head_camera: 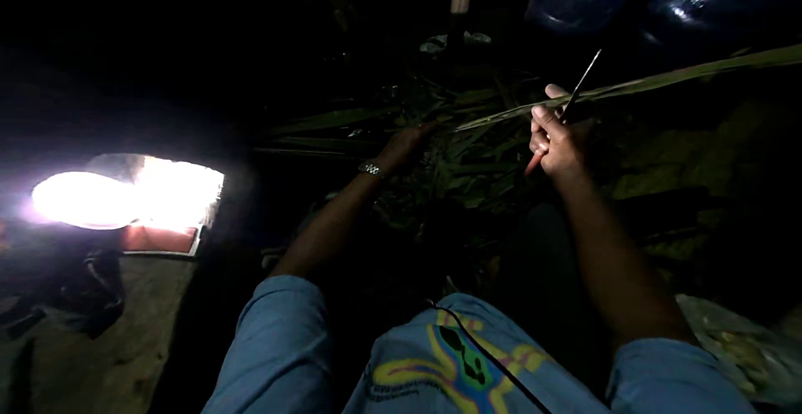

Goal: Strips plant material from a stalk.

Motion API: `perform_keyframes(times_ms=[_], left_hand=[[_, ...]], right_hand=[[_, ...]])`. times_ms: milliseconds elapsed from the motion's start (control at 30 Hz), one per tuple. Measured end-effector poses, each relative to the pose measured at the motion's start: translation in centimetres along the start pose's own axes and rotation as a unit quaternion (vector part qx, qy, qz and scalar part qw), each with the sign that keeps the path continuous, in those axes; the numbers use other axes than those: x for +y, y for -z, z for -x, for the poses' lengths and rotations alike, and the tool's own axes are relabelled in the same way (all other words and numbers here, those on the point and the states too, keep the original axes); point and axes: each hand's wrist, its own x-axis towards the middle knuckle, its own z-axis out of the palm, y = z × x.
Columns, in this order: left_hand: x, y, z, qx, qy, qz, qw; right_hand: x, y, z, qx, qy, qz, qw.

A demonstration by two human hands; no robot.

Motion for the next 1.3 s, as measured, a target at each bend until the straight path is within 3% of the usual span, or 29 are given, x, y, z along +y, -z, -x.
perform_keyframes(times_ms=[100, 267, 400, 533, 633, 833, 967, 1033, 1133, 1300], left_hand=[[-1.5, 2.1, 0.1, -0.026, 0.063, -0.009, 0.998], [-4.8, 3.9, 0.3, -0.044, 0.104, 0.050, 0.992], [-1.5, 4.5, 1.5, -0.106, 0.107, 0.171, 0.974], [1.4, 2.3, 0.3, -0.070, 0.023, 0.224, 0.972], [0.2, 0.6, -1.2, -0.055, -0.026, 0.257, 0.965], [1.6, 4.3, 0.8, -0.057, 0.082, 0.044, 0.994], [3.2, 5.3, 2.4, -0.044, 0.110, 0.095, 0.988], [1.5, 4.8, 1.4, -0.065, 0.110, 0.070, 0.989], [0.1, 4.2, 0.6, -0.075, 0.139, 0.070, 0.985], [0.3, 4.3, 0.4, -0.001, 0.131, 0.129, 0.983]], right_hand=[[-0.2, -0.1, -0.4, -0.017, 0.014, -0.018, 1.000], [-0.3, -1.3, 0.1, -0.090, 0.004, 0.168, 0.982], [-0.5, -1.8, 0.3, -0.144, -0.040, 0.214, 0.965], [-0.6, -2.8, 0.3, -0.216, -0.054, 0.242, 0.945], [-0.3, -2.7, 0.0, -0.248, -0.006, 0.256, 0.934], [-1.9, -2.0, -2.2, -0.128, -0.011, 0.067, 0.989], [-1.0, -2.7, -5.2, 0.078, -0.024, -0.009, 0.997], [-0.3, -2.9, -5.4, 0.137, -0.035, -0.003, 0.990], [0.0, -3.3, -4.1, 0.159, -0.060, 0.002, 0.985], [-1.3, -3.5, -2.5, 0.115, -0.161, 0.037, 0.980]])
